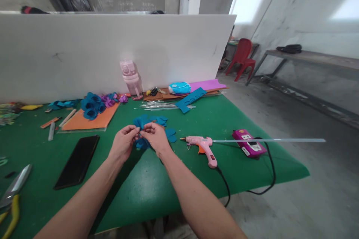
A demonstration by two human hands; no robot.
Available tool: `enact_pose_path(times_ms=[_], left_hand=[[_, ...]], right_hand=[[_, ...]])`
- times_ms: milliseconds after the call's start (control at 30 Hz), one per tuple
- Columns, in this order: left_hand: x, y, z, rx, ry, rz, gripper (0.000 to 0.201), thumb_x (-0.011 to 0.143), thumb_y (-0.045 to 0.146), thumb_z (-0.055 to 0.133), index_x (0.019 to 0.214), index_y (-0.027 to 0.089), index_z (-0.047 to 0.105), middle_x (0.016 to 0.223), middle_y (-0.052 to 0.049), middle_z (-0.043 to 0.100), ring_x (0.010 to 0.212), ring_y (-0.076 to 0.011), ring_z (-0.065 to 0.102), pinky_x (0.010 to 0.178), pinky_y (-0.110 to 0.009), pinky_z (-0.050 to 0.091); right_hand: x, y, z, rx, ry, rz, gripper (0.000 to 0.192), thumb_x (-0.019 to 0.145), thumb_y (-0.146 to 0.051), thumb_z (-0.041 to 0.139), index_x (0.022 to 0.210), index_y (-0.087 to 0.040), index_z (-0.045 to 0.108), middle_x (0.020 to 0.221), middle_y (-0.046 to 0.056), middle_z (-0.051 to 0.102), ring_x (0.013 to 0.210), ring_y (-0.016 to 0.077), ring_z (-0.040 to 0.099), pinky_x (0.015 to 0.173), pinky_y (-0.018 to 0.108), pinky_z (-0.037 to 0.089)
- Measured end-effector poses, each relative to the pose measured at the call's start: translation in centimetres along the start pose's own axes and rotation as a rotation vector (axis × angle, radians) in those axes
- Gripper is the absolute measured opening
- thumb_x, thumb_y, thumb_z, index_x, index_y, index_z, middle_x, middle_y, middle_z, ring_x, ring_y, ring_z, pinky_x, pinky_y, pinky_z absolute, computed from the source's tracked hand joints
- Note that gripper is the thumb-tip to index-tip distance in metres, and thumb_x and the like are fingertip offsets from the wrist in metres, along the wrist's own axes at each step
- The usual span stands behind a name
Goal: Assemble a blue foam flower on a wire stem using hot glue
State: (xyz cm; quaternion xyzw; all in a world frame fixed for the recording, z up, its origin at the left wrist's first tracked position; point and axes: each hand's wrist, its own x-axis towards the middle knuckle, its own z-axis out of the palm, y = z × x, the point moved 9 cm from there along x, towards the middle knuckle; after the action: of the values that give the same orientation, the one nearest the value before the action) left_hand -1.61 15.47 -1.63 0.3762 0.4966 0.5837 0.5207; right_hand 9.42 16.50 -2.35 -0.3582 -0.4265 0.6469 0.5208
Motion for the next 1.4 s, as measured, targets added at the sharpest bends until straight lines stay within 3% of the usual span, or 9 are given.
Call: enact_pose_path(times_ms=[333, 667, 1400], left_hand=[[0.1, -0.1, -0.1, -0.024, 0.010, -0.002, 0.024, 0.055, 0.027, 0.072, 0.061, 0.013, 0.054, 0.052, 0.005, 0.051, 0.046, -0.0044, 0.044, 0.045, -0.017, 0.032], [0.0, -0.8, 0.8, -0.229, -0.073, -0.092, 0.023, 0.055, 0.021, 0.074, 0.070, 0.013, 0.058, 0.059, 0.004, 0.057, 0.050, -0.0050, 0.051, 0.049, -0.017, 0.038], [0.3, -1.1, 0.6, -0.275, -0.087, -0.085, 0.020, 0.054, 0.016, 0.074, 0.069, 0.012, 0.061, 0.062, 0.002, 0.061, 0.055, -0.0066, 0.056, 0.058, -0.019, 0.044]], right_hand=[[-0.1, -0.6, -0.2, -0.035, 0.040, -0.104, 0.019, 0.058, -0.020, 0.065, 0.074, -0.016, 0.056, 0.068, -0.003, 0.058, 0.058, 0.0095, 0.057, 0.061, 0.024, 0.046], [-0.1, -0.3, -0.1, 0.052, 0.055, -0.032, 0.017, 0.056, -0.019, 0.065, 0.070, -0.016, 0.057, 0.061, -0.004, 0.058, 0.056, 0.0091, 0.056, 0.061, 0.024, 0.046], [-0.1, -0.2, -0.3, 0.073, 0.077, -0.028, 0.017, 0.057, -0.022, 0.067, 0.071, -0.017, 0.059, 0.063, -0.004, 0.059, 0.056, 0.0089, 0.056, 0.060, 0.023, 0.044]])
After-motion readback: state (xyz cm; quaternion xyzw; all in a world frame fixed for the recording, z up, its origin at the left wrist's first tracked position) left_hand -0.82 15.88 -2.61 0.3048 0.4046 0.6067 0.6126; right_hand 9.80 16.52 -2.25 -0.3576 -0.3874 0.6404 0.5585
